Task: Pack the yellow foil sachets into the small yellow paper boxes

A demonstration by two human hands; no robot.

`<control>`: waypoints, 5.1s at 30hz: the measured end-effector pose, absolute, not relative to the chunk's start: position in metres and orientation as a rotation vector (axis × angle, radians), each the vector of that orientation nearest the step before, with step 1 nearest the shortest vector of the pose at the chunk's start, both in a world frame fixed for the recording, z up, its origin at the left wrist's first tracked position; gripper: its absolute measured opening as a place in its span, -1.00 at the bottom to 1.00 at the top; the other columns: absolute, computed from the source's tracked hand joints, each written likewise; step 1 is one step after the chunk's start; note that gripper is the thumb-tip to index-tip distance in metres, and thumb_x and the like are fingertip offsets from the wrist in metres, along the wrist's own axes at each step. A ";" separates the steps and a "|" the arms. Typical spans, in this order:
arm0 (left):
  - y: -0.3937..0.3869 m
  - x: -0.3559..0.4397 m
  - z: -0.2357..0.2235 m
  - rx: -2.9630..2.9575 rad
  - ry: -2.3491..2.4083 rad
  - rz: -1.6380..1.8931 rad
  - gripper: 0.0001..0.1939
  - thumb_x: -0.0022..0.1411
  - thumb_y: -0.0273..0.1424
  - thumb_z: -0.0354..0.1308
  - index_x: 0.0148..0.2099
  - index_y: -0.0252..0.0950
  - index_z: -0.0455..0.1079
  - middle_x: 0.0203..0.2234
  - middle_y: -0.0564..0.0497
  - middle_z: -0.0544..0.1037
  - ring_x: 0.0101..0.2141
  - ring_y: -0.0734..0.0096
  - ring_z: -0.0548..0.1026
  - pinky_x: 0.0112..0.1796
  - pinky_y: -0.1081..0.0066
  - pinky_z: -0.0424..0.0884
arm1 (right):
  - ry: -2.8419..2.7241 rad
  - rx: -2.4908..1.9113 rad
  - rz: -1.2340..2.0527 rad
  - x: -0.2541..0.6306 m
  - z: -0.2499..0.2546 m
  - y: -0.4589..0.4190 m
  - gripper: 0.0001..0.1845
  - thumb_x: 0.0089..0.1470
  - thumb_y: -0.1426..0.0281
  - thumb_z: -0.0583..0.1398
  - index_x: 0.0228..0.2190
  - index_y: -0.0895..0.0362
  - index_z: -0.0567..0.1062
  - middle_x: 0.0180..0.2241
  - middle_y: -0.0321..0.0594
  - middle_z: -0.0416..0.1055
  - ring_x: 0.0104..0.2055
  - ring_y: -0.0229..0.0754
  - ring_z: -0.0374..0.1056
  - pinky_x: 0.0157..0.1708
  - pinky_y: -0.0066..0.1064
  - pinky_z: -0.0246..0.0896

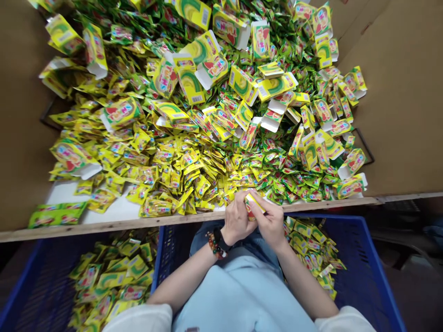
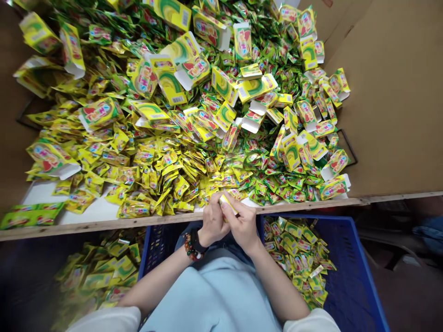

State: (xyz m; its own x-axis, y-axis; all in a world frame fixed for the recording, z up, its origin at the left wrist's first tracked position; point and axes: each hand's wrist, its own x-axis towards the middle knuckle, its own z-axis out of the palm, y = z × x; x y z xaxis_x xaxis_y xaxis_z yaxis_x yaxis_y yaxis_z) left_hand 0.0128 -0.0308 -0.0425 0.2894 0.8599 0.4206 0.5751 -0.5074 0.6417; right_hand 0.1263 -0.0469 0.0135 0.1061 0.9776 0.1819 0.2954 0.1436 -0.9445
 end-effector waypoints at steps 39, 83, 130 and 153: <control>0.088 -0.032 0.028 2.849 1.483 0.230 -0.77 0.14 -0.62 0.04 -0.34 -0.28 0.50 -0.02 -0.18 0.44 -0.04 -0.05 0.31 -0.20 0.07 0.26 | -2.236 -1.637 -0.062 0.167 0.003 0.083 -0.69 0.19 0.53 0.07 -0.20 0.07 0.59 -0.11 -0.10 0.54 0.07 0.05 0.25 0.05 -0.04 -0.02; 0.008 -0.001 0.015 1.140 0.901 1.054 -0.51 0.26 -0.09 0.13 0.10 -0.30 0.37 -0.23 -0.09 0.58 -0.32 0.29 0.57 -0.36 0.36 0.56 | -1.300 -1.373 0.821 0.133 0.033 0.007 -0.62 0.13 0.23 0.20 -0.04 0.09 0.49 -0.17 -0.12 0.54 -0.16 -0.11 0.47 -0.18 -0.31 0.40; -0.011 0.011 -0.013 2.225 1.105 0.944 -0.37 0.00 -0.43 0.19 0.16 -0.27 0.20 -0.13 -0.15 0.53 -0.18 0.11 0.55 -0.20 0.19 0.51 | -1.741 -1.536 0.702 0.185 0.074 -0.009 -0.89 0.07 0.39 0.24 -0.30 0.09 0.56 -0.29 -0.22 0.51 -0.24 -0.12 0.43 -0.25 -0.33 0.30; -0.022 0.016 -0.032 1.728 1.124 1.279 -0.54 0.22 -0.38 0.09 0.18 -0.23 0.26 0.04 -0.18 0.48 0.03 0.01 0.48 0.04 0.12 0.40 | -1.988 -1.480 0.114 0.132 0.037 -0.044 -0.58 0.25 0.50 0.07 0.09 0.00 0.42 -0.33 -0.25 0.61 0.15 0.01 0.29 0.15 0.03 -0.23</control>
State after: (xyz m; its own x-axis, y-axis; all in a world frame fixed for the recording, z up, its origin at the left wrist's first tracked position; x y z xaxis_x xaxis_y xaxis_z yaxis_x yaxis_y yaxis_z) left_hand 0.0161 -0.0222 -0.0319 0.1360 0.9249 0.3550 0.2334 -0.3781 0.8958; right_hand 0.1319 -0.0440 0.0365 -0.1533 0.8836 0.4424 0.8271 0.3597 -0.4319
